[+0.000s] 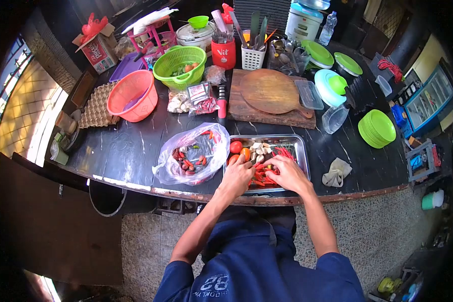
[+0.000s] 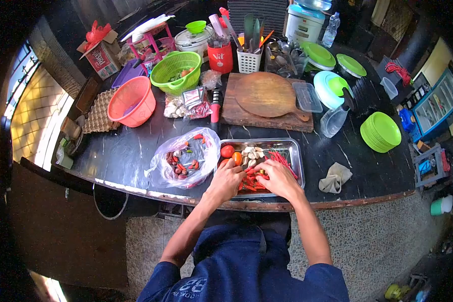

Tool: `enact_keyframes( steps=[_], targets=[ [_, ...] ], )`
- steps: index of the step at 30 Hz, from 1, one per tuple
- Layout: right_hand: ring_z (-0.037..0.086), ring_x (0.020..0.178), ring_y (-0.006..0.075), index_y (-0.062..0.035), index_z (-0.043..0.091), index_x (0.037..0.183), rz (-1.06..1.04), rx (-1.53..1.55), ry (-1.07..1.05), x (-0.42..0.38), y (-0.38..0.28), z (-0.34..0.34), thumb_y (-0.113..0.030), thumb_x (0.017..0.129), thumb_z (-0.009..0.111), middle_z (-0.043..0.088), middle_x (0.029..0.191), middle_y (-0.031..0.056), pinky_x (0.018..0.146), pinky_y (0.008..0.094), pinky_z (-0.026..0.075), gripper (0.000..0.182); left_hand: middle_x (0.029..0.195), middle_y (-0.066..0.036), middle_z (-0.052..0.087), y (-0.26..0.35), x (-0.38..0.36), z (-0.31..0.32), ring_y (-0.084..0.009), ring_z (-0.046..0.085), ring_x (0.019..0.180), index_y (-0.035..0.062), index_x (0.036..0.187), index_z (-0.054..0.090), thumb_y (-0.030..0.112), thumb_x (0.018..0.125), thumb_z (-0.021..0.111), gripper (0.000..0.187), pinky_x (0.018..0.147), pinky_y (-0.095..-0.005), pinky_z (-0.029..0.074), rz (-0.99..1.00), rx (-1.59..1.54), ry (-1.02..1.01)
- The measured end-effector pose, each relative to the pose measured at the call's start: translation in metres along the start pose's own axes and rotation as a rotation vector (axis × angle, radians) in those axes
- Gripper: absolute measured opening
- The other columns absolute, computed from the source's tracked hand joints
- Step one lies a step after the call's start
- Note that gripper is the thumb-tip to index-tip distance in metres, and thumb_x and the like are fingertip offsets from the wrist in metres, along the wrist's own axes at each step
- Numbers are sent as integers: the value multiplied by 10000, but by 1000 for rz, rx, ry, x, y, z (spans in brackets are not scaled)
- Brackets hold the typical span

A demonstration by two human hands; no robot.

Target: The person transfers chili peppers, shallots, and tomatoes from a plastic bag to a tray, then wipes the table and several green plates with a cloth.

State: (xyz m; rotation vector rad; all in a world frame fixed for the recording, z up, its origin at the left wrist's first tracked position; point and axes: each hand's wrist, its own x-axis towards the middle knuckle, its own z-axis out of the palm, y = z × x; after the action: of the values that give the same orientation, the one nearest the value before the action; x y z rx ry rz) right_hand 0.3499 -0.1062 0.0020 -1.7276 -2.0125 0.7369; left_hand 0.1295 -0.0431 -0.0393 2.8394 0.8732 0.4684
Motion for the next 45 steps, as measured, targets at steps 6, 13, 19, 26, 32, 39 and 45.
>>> enact_keyframes(
  steps=[6,13,19,26,32,39,45],
  targets=[
    [692,950,295,-57,736,1147,9,72,61,-7,3,3,-185,907,757,696,1058,141,877,404,560,273,969,-60,683,0,0,0,-284,597,1049,76,949,750,115,732,753,221,964,-401,485,13,20,-6],
    [686,1022,342,-76,727,1130,-152,112,170,22,-22,15,-184,922,732,701,1110,147,909,448,549,234,913,-128,703,-34,-25,-48,-360,659,918,57,984,730,23,758,715,229,837,-475,553,-286,-198,266],
    [688,1026,352,-59,718,1112,-332,157,101,65,-83,43,-188,934,689,701,1079,142,918,445,558,222,1019,-172,738,-115,-85,-59,-377,692,1056,76,992,767,134,871,660,171,884,-486,541,-719,-10,197],
    [673,1053,378,-10,706,1083,-434,5,67,138,-128,131,-122,909,620,691,1068,192,928,486,559,224,1145,-144,765,-139,-99,-50,-353,716,1121,131,1201,685,401,945,603,381,941,-581,451,-1080,-160,-62],
    [723,915,458,15,734,901,-249,-128,10,174,-135,167,-107,801,694,729,924,276,826,558,576,162,1188,-199,737,-149,-103,-39,-390,697,1149,110,1238,663,456,959,589,450,973,-526,500,-1090,-186,-111],
    [739,921,416,-31,774,920,-116,-106,-32,188,-130,171,-198,804,758,748,906,247,842,520,587,203,1128,-206,754,-159,-95,-30,-378,717,1106,77,1193,673,425,924,681,440,959,-475,522,-1164,-232,-105],
    [743,885,413,-44,766,994,-125,86,23,188,-121,172,-230,812,766,767,913,196,817,495,591,261,1018,-235,752,-185,-102,-5,-359,747,1003,31,1130,668,390,918,701,418,852,-461,549,-1194,-340,-29]
  ],
)
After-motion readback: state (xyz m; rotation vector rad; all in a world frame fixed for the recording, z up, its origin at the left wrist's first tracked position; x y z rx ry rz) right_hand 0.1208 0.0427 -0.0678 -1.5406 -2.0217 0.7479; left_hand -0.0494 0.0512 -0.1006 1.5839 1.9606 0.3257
